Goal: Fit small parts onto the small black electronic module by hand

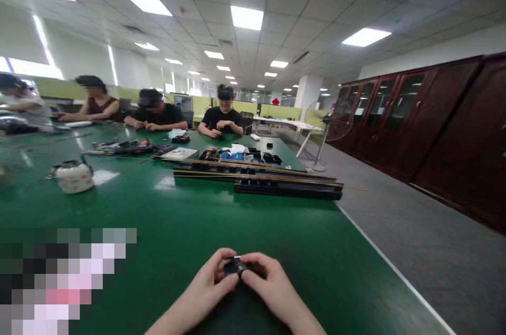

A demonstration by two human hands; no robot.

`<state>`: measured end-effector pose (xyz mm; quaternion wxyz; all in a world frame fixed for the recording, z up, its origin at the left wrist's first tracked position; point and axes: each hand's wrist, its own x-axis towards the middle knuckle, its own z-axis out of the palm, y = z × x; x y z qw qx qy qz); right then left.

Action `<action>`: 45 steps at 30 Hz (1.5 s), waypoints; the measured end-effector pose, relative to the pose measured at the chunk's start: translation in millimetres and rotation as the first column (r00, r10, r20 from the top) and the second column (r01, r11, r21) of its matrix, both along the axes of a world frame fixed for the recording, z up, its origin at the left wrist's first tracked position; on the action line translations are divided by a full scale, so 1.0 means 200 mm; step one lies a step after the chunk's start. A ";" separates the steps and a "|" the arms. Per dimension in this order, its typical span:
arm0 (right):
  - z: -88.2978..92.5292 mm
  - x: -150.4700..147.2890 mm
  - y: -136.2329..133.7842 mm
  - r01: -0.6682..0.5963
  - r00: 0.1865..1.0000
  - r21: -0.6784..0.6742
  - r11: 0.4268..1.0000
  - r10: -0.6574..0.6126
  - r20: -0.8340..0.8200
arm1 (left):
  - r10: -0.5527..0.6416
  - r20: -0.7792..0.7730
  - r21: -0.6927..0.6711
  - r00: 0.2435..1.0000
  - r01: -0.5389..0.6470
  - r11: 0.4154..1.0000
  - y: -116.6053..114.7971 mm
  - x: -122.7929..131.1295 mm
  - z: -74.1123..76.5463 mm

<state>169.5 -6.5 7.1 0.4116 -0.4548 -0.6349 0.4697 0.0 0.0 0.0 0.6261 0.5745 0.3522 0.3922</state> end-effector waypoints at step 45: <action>0.01 0.14 0.08 0.590 0.771 0.044 0.806 -0.547 -0.326 | 0.023 0.028 -0.013 0.999 -0.023 1.000 0.00 -0.01 -0.02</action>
